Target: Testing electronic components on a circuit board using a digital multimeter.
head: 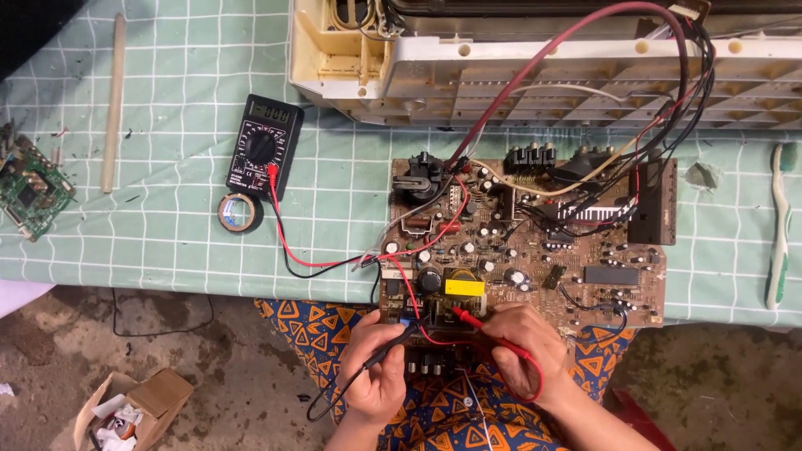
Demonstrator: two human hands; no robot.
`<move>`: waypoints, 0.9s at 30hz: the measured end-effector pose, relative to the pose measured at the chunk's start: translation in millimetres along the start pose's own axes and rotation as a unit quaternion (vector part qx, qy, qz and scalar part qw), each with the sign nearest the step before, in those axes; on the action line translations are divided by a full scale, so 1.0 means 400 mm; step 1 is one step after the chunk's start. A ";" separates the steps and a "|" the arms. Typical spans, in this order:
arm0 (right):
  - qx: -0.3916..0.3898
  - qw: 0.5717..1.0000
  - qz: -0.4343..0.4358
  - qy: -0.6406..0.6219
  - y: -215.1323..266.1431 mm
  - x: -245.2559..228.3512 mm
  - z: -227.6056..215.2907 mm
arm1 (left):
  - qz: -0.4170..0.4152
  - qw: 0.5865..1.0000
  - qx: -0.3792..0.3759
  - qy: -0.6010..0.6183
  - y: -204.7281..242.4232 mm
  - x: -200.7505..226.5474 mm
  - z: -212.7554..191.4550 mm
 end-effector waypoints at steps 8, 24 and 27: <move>0.033 0.999 -0.016 0.013 -0.017 -0.020 -0.031 | 0.016 1.000 -0.001 0.003 -0.029 0.030 0.023; 0.051 0.998 0.025 0.037 -0.002 0.034 -0.066 | 0.059 0.991 -0.071 -0.101 -0.058 0.060 0.110; 0.038 0.997 0.029 0.059 -0.035 0.015 -0.064 | 0.025 0.991 -0.070 -0.112 -0.072 0.063 0.110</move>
Point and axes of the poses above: each hand's wrist, its own y-axis away from the middle knuckle, its own z-axis out of the palm, x = y × z, the point moved 9 cm from there along -y, towards the middle knuckle, and after that the axes turned 5 degrees about -x, right-handed, at the moved point
